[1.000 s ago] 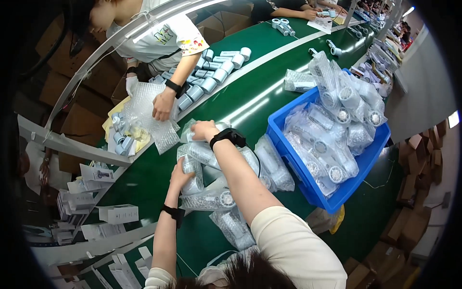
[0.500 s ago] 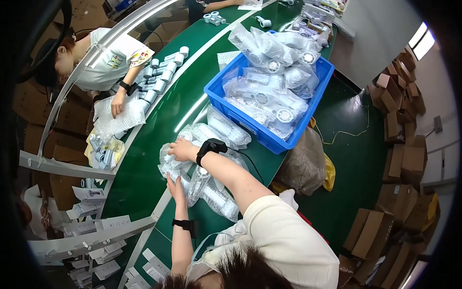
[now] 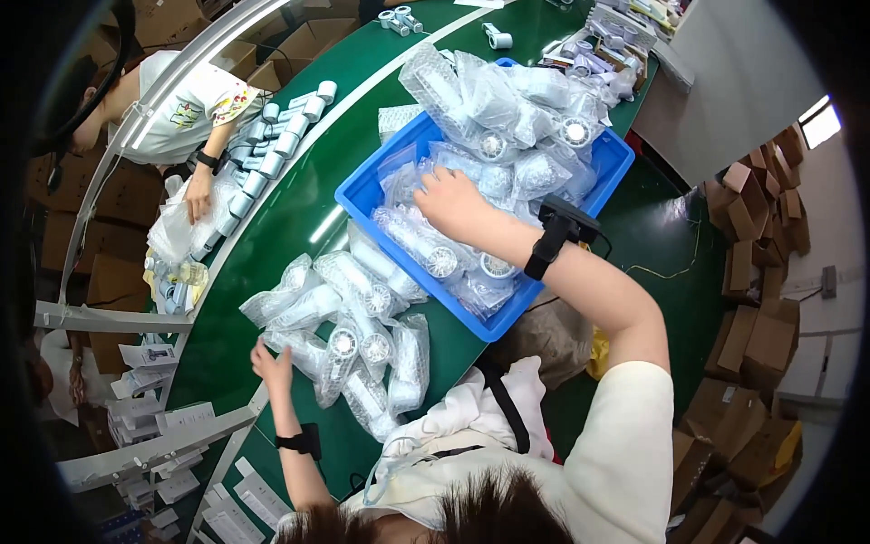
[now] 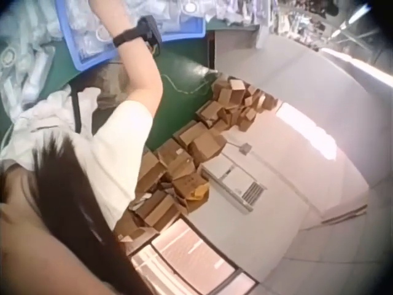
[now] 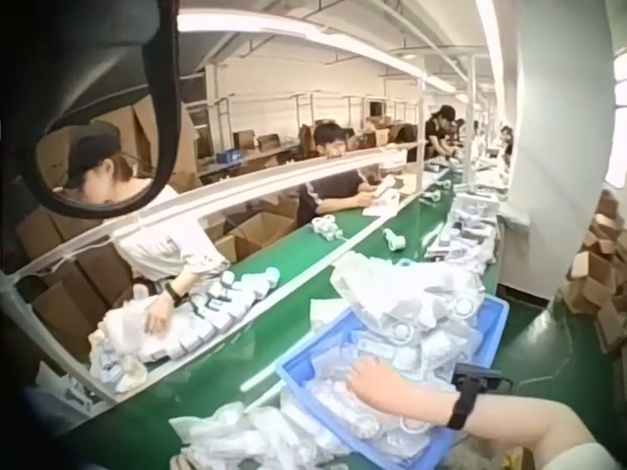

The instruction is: Packaging small white electronic components into individual boxes and kemudian putting them into larger plastic bags and a sack at a factory production line.

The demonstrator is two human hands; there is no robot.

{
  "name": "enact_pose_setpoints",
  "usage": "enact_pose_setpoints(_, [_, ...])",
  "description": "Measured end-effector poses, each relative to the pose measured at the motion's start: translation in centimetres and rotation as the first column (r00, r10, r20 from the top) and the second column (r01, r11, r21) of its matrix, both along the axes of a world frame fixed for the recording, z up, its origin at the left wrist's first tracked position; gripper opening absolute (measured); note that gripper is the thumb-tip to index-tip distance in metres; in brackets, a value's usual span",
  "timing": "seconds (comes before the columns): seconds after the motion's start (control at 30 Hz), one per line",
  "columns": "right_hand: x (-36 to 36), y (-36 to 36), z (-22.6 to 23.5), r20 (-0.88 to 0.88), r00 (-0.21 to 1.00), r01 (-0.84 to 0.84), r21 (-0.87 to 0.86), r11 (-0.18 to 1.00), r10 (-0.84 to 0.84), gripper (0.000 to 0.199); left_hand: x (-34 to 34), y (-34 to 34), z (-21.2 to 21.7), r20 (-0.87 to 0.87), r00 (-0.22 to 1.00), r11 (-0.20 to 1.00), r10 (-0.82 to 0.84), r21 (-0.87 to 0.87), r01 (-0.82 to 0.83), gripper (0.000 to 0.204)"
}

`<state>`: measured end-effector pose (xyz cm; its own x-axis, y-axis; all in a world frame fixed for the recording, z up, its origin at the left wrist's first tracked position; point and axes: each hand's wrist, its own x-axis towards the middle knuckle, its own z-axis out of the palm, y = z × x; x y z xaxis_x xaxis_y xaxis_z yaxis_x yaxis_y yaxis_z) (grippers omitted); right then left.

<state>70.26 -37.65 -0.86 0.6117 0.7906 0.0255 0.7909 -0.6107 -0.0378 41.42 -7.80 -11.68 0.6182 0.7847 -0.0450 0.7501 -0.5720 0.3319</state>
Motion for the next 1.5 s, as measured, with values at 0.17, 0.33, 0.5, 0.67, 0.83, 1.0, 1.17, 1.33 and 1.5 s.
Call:
enact_pose_setpoints(0.17, [3.2,-1.5,-8.5,0.006,0.804,-0.587,0.167,0.792,0.594,0.049,9.2,-4.5,10.9,0.45,0.874,0.965,-0.183,-0.087,0.247,0.046])
enact_pose_setpoints(0.33, [4.8,1.0,-7.2,-0.236,0.48,-0.87,-0.003,0.493,0.845,0.064,18.5,-9.8,14.1,0.386,0.659,0.743,-0.646,0.116,0.66,0.043])
enact_pose_setpoints(0.5, [3.8,1.0,-7.8,-0.48,0.218,-0.972,-0.025,0.235,0.85,0.057,24.2,-12.8,9.9,0.115,0.358,0.368,-0.927,0.085,0.926,0.042])
enact_pose_setpoints(0.67, [5.7,-2.4,-7.2,-0.461,0.357,-0.926,-0.06,0.372,0.812,0.052,28.0,-14.2,9.6,-0.542,0.025,0.357,-0.84,-0.517,0.778,0.051])
enact_pose_setpoints(0.83, [8.5,-6.8,-5.0,-0.377,0.549,-0.833,-0.172,0.526,0.746,0.045,30.7,-16.2,9.4,-0.611,-0.143,0.401,-0.778,-0.659,0.636,0.075])
enact_pose_setpoints(1.0, [8.3,-7.8,-4.5,-0.245,0.643,-0.766,-0.208,0.608,0.726,0.031,30.9,-19.2,2.1,-0.559,0.306,0.586,-0.77,-0.43,0.687,0.114])
enact_pose_setpoints(1.17, [9.8,-9.4,-3.9,-0.237,0.656,-0.727,0.058,0.684,0.717,0.023,27.7,-25.3,2.1,-0.472,0.477,0.671,-0.741,-0.536,0.512,0.128])
enact_pose_setpoints(1.33, [9.9,-9.6,-3.8,-0.214,0.674,-0.694,0.143,0.705,0.707,0.019,26.3,-28.6,1.0,-0.543,0.505,0.737,-0.671,-0.413,0.535,0.121])
enact_pose_setpoints(1.5, [9.5,-9.3,-3.9,-0.219,0.698,-0.673,0.125,0.729,0.682,0.017,25.9,-28.7,0.1,-0.417,0.638,0.761,-0.647,-0.31,0.569,0.107])
